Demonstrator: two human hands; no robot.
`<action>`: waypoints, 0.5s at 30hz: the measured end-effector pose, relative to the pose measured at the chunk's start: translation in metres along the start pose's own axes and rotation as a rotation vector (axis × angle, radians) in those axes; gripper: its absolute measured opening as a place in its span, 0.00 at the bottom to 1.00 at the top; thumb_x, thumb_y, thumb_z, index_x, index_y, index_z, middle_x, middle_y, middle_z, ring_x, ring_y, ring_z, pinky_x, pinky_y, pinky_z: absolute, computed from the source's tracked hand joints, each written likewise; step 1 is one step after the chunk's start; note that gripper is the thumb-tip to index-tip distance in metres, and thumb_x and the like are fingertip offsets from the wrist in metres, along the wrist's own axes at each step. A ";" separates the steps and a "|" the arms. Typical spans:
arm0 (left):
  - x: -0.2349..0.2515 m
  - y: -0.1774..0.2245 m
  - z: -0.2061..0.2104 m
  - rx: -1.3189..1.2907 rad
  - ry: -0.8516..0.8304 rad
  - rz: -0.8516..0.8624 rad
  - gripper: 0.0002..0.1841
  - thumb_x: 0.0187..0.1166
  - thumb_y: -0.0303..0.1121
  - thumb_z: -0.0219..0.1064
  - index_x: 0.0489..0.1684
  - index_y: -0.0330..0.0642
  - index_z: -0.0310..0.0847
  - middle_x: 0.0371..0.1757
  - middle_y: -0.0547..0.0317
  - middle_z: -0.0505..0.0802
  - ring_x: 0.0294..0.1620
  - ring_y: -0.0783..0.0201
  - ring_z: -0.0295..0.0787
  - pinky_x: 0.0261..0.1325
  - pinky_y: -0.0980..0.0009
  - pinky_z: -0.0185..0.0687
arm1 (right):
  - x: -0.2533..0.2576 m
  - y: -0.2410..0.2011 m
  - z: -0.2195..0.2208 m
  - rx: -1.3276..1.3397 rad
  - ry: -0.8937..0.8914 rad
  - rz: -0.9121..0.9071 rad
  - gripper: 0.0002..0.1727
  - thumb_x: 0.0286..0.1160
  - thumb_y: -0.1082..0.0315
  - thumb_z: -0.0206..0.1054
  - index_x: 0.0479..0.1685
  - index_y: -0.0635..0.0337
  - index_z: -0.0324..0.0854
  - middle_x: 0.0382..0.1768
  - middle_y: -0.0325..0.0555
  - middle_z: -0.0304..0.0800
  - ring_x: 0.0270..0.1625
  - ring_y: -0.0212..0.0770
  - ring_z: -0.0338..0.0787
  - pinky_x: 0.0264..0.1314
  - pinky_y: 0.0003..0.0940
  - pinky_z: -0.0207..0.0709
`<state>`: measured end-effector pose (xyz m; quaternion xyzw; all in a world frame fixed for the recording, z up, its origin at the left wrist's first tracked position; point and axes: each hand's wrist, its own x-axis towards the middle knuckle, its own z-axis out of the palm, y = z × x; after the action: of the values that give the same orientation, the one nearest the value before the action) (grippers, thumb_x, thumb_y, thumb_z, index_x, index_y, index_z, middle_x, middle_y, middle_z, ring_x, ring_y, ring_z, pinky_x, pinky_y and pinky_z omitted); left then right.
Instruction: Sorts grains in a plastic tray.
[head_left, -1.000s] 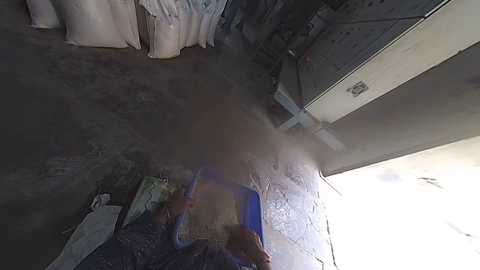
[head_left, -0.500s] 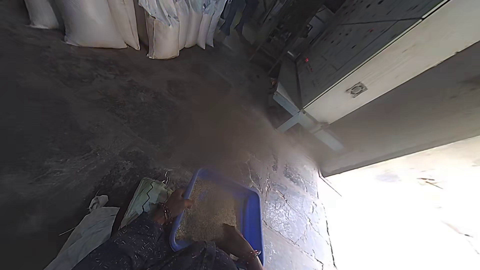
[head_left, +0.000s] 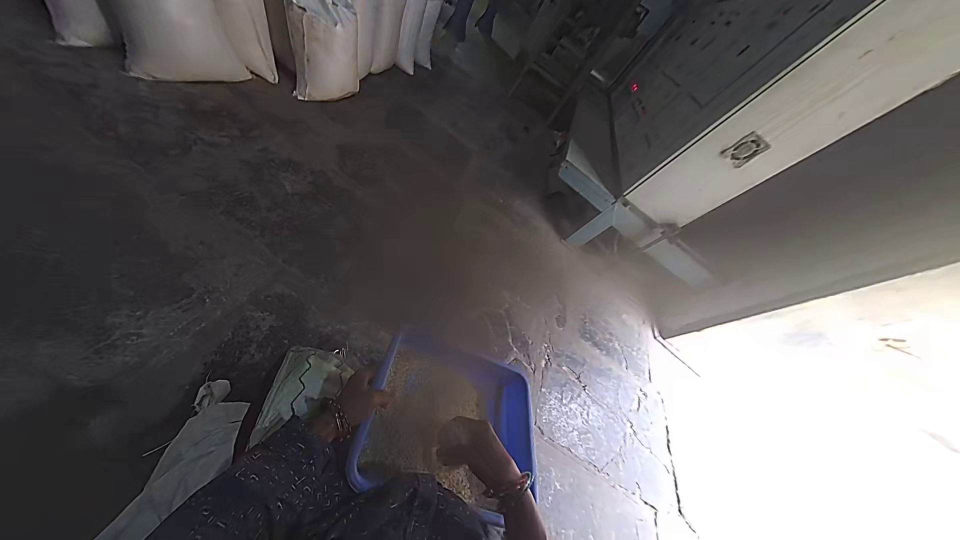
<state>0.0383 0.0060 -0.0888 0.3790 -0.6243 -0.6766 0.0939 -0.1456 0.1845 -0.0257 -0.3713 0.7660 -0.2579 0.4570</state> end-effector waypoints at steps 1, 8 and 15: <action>0.001 0.000 0.000 0.001 0.000 -0.001 0.27 0.67 0.20 0.70 0.69 0.26 0.76 0.54 0.38 0.88 0.50 0.56 0.86 0.58 0.57 0.80 | 0.000 0.000 -0.003 -0.009 0.029 -0.001 0.19 0.59 0.75 0.79 0.53 0.67 0.88 0.41 0.50 0.94 0.43 0.36 0.92 0.53 0.37 0.86; 0.001 0.000 0.000 0.015 0.002 -0.024 0.27 0.67 0.19 0.70 0.70 0.25 0.75 0.57 0.35 0.86 0.54 0.51 0.85 0.61 0.55 0.79 | -0.002 -0.001 -0.008 -0.014 0.133 -0.036 0.18 0.66 0.78 0.73 0.58 0.66 0.87 0.44 0.51 0.95 0.42 0.39 0.95 0.53 0.40 0.88; 0.002 -0.002 0.000 0.011 0.004 -0.006 0.28 0.66 0.20 0.70 0.71 0.25 0.75 0.58 0.35 0.87 0.55 0.52 0.86 0.62 0.54 0.80 | 0.001 -0.001 -0.004 -0.248 0.125 -0.021 0.16 0.83 0.65 0.66 0.61 0.66 0.87 0.48 0.56 0.94 0.52 0.48 0.92 0.63 0.51 0.80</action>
<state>0.0378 0.0052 -0.0913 0.3826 -0.6265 -0.6729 0.0911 -0.1495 0.1832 -0.0240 -0.4163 0.8151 -0.1886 0.3561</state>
